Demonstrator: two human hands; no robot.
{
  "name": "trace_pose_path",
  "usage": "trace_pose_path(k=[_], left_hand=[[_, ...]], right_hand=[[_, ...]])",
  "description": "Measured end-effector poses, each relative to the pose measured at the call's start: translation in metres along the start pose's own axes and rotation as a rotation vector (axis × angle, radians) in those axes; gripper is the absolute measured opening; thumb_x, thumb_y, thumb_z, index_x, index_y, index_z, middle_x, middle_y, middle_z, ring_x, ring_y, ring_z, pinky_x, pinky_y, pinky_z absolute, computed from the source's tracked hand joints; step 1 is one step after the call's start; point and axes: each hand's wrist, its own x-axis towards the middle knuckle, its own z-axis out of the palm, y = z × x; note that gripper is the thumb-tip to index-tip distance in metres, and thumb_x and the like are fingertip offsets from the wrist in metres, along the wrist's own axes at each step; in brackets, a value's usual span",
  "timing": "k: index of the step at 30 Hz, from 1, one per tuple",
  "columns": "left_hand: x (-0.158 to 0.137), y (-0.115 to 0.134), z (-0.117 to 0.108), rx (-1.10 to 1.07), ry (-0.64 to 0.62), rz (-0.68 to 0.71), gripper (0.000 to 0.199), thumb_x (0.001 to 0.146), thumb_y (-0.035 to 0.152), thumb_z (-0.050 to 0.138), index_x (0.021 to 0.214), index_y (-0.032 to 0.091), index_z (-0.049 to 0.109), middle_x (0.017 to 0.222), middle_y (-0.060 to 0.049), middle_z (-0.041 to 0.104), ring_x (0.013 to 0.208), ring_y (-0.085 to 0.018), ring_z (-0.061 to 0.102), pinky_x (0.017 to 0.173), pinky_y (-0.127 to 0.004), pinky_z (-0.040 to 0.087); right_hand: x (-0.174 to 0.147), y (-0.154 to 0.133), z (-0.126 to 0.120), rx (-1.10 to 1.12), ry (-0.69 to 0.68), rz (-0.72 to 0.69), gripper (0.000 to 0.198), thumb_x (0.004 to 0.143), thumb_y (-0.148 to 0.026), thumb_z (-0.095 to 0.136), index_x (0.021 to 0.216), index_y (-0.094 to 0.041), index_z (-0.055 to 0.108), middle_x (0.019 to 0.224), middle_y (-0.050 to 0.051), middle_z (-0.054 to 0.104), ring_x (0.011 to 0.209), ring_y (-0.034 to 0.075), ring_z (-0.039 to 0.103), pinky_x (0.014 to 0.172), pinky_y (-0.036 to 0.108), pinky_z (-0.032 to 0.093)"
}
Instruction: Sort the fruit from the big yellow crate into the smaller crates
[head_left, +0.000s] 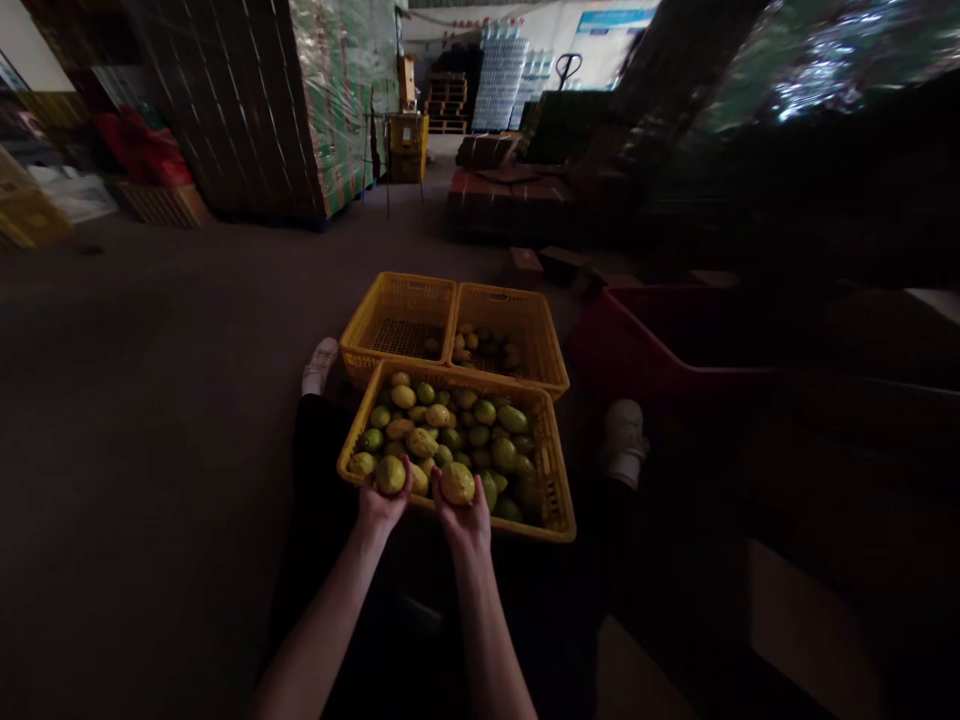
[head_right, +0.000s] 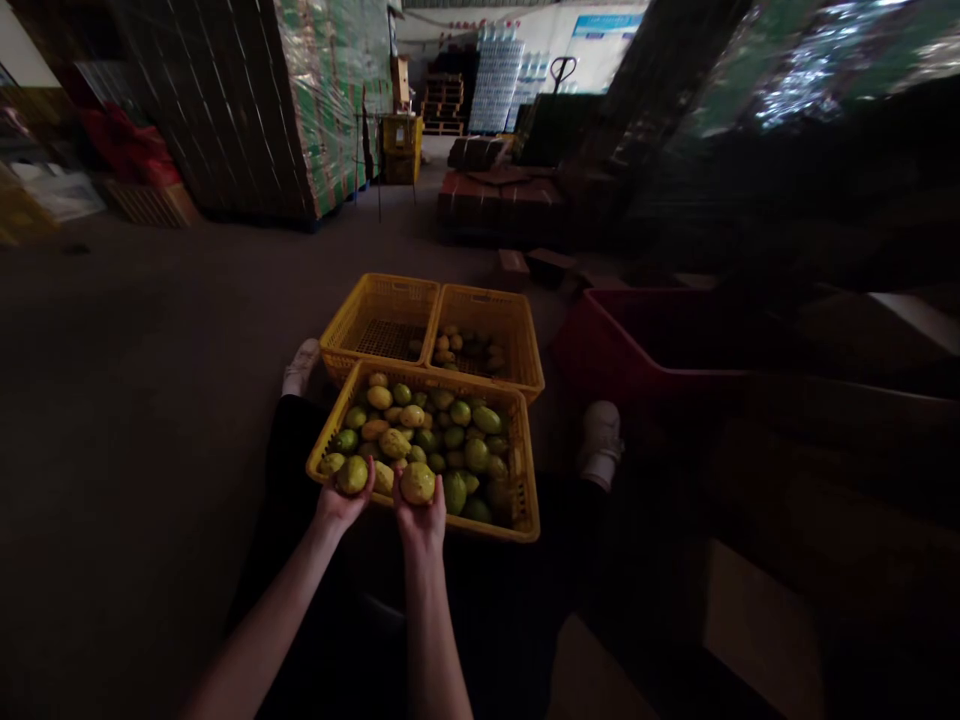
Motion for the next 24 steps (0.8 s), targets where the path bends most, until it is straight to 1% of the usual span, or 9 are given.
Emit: trace_pose_path(k=[3, 8, 10, 12, 14, 16, 18, 21, 24], left_hand=[[0.009, 0.003, -0.01, 0.021, 0.028, 0.01, 0.043, 0.087, 0.016, 0.039, 0.127, 0.023, 0.051, 0.096, -0.006, 0.069, 0.076, -0.02, 0.07, 0.065, -0.036, 0.06], [0.001, 0.004, -0.01, 0.099, -0.091, -0.036, 0.04, 0.092, 0.025, 0.046, 0.132, 0.022, 0.05, 0.107, -0.011, 0.07, 0.094, -0.025, 0.07, 0.074, -0.041, 0.06], [-0.005, 0.003, -0.002, 0.199, -0.163, 0.068, 0.034, 0.089, 0.026, 0.057, 0.124, 0.022, 0.057, 0.105, -0.009, 0.07, 0.097, -0.024, 0.069, 0.079, -0.04, 0.059], [-0.012, 0.003, 0.007, 0.35, -0.218, 0.273, 0.032, 0.081, 0.02, 0.07, 0.112, 0.021, 0.064, 0.106, -0.005, 0.07, 0.102, -0.022, 0.067, 0.086, -0.035, 0.056], [-0.017, 0.003, 0.016, 0.518, -0.23, 0.507, 0.04, 0.068, 0.008, 0.079, 0.104, 0.022, 0.068, 0.109, -0.002, 0.069, 0.111, -0.019, 0.062, 0.094, -0.028, 0.05], [-0.023, 0.005, 0.022, 0.648, -0.258, 0.674, 0.049, 0.057, -0.001, 0.082, 0.099, 0.022, 0.07, 0.112, -0.002, 0.067, 0.12, -0.019, 0.056, 0.099, -0.023, 0.044], [-0.029, 0.005, 0.026, 0.731, -0.331, 0.75, 0.053, 0.051, -0.004, 0.082, 0.095, 0.022, 0.071, 0.116, -0.003, 0.065, 0.127, -0.021, 0.05, 0.104, -0.024, 0.041], [-0.038, 0.003, 0.026, 0.816, -0.404, 0.791, 0.054, 0.048, -0.005, 0.082, 0.092, 0.024, 0.072, 0.119, -0.003, 0.062, 0.131, -0.023, 0.046, 0.108, -0.026, 0.037], [-0.04, 0.001, 0.023, 0.796, -0.416, 0.726, 0.05, 0.049, -0.001, 0.084, 0.092, 0.021, 0.072, 0.115, -0.004, 0.065, 0.127, -0.024, 0.05, 0.106, -0.026, 0.039]], right_hand=[[0.005, 0.001, -0.009, -0.021, 0.017, -0.012, 0.026, 0.073, -0.045, 0.071, 0.078, -0.02, 0.068, 0.084, 0.007, 0.074, 0.085, 0.023, 0.07, 0.075, 0.041, 0.059], [-0.003, -0.001, -0.002, -0.094, 0.032, -0.131, 0.028, 0.069, -0.041, 0.077, 0.088, -0.023, 0.067, 0.088, 0.003, 0.073, 0.088, 0.023, 0.071, 0.074, 0.039, 0.059], [-0.007, -0.004, 0.004, -0.22, 0.022, -0.262, 0.035, 0.069, -0.04, 0.078, 0.099, -0.025, 0.065, 0.093, 0.001, 0.073, 0.086, 0.022, 0.071, 0.074, 0.039, 0.059], [-0.012, -0.009, 0.01, -0.324, 0.032, -0.396, 0.05, 0.065, -0.03, 0.082, 0.11, -0.027, 0.062, 0.097, -0.001, 0.072, 0.084, 0.018, 0.069, 0.077, 0.036, 0.058], [-0.017, -0.016, 0.014, -0.445, 0.025, -0.517, 0.067, 0.055, -0.015, 0.085, 0.116, -0.027, 0.06, 0.098, -0.003, 0.071, 0.085, 0.015, 0.066, 0.08, 0.03, 0.055], [-0.022, -0.022, 0.018, -0.609, -0.027, -0.599, 0.073, 0.048, -0.007, 0.085, 0.116, -0.025, 0.062, 0.101, -0.002, 0.07, 0.089, 0.016, 0.064, 0.083, 0.028, 0.053], [-0.027, -0.025, 0.023, -0.748, -0.082, -0.653, 0.071, 0.047, -0.006, 0.085, 0.113, -0.024, 0.063, 0.106, 0.0, 0.069, 0.095, 0.018, 0.063, 0.086, 0.029, 0.052], [-0.032, -0.024, 0.032, -0.782, -0.129, -0.658, 0.065, 0.047, -0.006, 0.085, 0.106, -0.023, 0.064, 0.112, 0.002, 0.068, 0.102, 0.02, 0.063, 0.091, 0.03, 0.05], [-0.036, -0.021, 0.037, -0.759, -0.146, -0.615, 0.062, 0.047, -0.007, 0.086, 0.103, -0.022, 0.065, 0.107, 0.001, 0.069, 0.096, 0.019, 0.064, 0.086, 0.028, 0.051]])
